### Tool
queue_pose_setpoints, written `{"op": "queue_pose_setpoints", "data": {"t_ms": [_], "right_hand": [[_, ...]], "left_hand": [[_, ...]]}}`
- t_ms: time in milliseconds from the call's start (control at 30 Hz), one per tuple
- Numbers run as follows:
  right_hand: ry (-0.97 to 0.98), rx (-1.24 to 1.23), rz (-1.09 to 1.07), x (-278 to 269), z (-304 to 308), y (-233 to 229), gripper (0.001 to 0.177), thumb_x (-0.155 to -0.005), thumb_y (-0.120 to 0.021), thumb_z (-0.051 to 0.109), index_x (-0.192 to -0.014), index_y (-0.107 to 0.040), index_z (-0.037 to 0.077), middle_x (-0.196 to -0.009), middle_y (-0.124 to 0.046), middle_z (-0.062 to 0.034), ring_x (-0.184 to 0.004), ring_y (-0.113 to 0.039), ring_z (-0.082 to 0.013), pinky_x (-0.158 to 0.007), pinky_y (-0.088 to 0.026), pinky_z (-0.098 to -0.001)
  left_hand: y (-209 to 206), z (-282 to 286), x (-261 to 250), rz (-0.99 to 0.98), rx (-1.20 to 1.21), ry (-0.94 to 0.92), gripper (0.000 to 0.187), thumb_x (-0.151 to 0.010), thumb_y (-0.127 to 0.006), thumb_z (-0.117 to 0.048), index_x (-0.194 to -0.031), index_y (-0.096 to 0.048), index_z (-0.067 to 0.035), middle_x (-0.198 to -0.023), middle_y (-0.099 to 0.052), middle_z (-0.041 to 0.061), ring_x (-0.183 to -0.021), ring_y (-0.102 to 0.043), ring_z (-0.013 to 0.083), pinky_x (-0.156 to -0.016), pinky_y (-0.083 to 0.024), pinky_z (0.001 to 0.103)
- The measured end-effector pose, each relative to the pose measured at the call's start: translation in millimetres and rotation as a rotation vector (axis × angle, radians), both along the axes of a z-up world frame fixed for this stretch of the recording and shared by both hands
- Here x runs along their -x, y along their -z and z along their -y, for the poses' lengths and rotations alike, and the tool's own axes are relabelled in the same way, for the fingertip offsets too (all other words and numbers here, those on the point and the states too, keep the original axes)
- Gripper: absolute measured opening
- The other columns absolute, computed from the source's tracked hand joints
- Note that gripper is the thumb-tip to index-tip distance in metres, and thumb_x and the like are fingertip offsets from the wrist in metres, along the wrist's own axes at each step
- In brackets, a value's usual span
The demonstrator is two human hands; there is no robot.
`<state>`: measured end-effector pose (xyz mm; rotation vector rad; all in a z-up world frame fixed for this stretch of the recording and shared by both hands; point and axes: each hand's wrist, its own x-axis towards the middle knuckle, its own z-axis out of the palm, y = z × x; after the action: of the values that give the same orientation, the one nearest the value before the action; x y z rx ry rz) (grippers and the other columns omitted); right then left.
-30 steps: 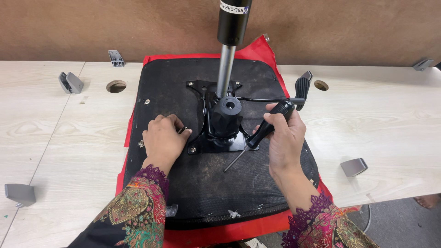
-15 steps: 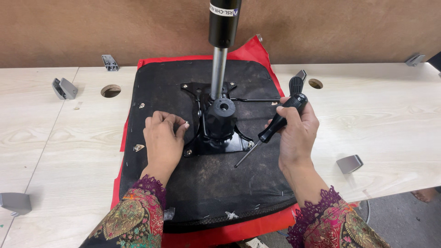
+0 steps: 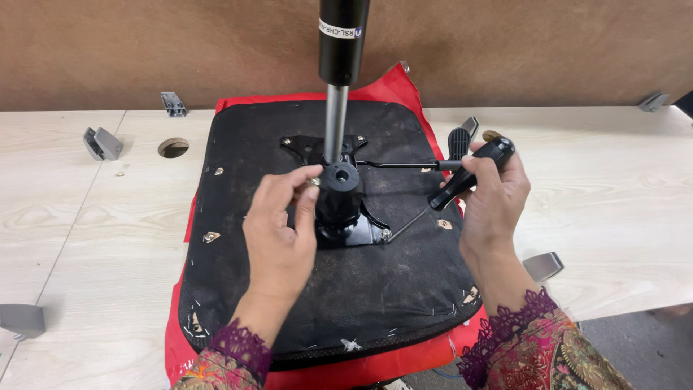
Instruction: The person uses a screwdriver to tighten screws on the underside of an office chair seat, securing the seat to its gas lift mechanism. The person works on multiple screws around the base of the seat.
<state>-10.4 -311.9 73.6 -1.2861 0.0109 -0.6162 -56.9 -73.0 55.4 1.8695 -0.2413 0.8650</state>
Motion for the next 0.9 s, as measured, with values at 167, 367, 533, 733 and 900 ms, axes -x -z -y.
{"op": "queue_pose_setpoints", "data": {"t_ms": [167, 367, 533, 733, 900], "right_hand": [[0.031, 0.207, 0.043, -6, 40, -14, 0.027, -0.098, -0.068, 0.006, -0.122, -0.058, -0.001, -0.101, -0.064, -0.0067, -0.085, -0.070, -0.0116, -0.078, -0.065, -0.0291], [0.027, 0.350, 0.064, -7, 76, -23, 0.037, -0.099, -0.070, 0.003, -0.132, -0.054, -0.004, -0.112, -0.063, -0.0078, -0.099, -0.075, -0.0134, -0.081, -0.065, -0.0273], [-0.007, 0.368, 0.133, -6, 93, -17, 0.036, -0.100, -0.071, 0.002, -0.132, -0.055, -0.005, -0.113, -0.061, -0.0074, -0.099, -0.074, -0.0139, -0.081, -0.064, -0.0268], [-0.024, 0.382, 0.101, -4, 105, -13, 0.033, -0.100, -0.071, 0.002, -0.129, -0.057, -0.004, -0.112, -0.065, -0.0082, -0.094, -0.071, -0.0120, -0.079, -0.063, -0.0249], [-0.049, 0.361, 0.086, -6, 108, -12, 0.032, -0.099, -0.071, 0.003, -0.127, -0.057, -0.003, -0.114, -0.067, -0.0084, -0.093, -0.071, -0.0112, -0.080, -0.065, -0.0250]], "left_hand": [[3, 56, 10, -0.094, 0.076, 0.220, 0.017, -0.091, -0.073, -0.008, -0.108, -0.071, -0.007, -0.094, -0.071, 0.007, -0.082, -0.073, 0.0161, -0.072, -0.057, 0.029], [35, 123, -16, -0.220, 0.002, 0.333, 0.015, -0.083, -0.077, -0.009, -0.097, -0.072, -0.007, -0.088, -0.074, 0.006, -0.080, -0.075, 0.0208, -0.073, -0.058, 0.033], [63, 168, -44, -0.376, -0.079, 0.334, 0.011, -0.085, -0.076, -0.012, -0.095, -0.072, -0.008, -0.088, -0.075, 0.008, -0.080, -0.075, 0.0248, -0.072, -0.058, 0.037], [85, 184, -60, -0.464, -0.155, 0.222, 0.011, -0.085, -0.075, -0.014, -0.095, -0.074, -0.009, -0.090, -0.077, 0.008, -0.084, -0.075, 0.0264, -0.075, -0.057, 0.039], [88, 195, -64, -0.511, -0.166, 0.210, 0.010, -0.085, -0.074, -0.014, -0.094, -0.074, -0.010, -0.089, -0.079, 0.005, -0.085, -0.076, 0.0244, -0.077, -0.057, 0.039]]}}
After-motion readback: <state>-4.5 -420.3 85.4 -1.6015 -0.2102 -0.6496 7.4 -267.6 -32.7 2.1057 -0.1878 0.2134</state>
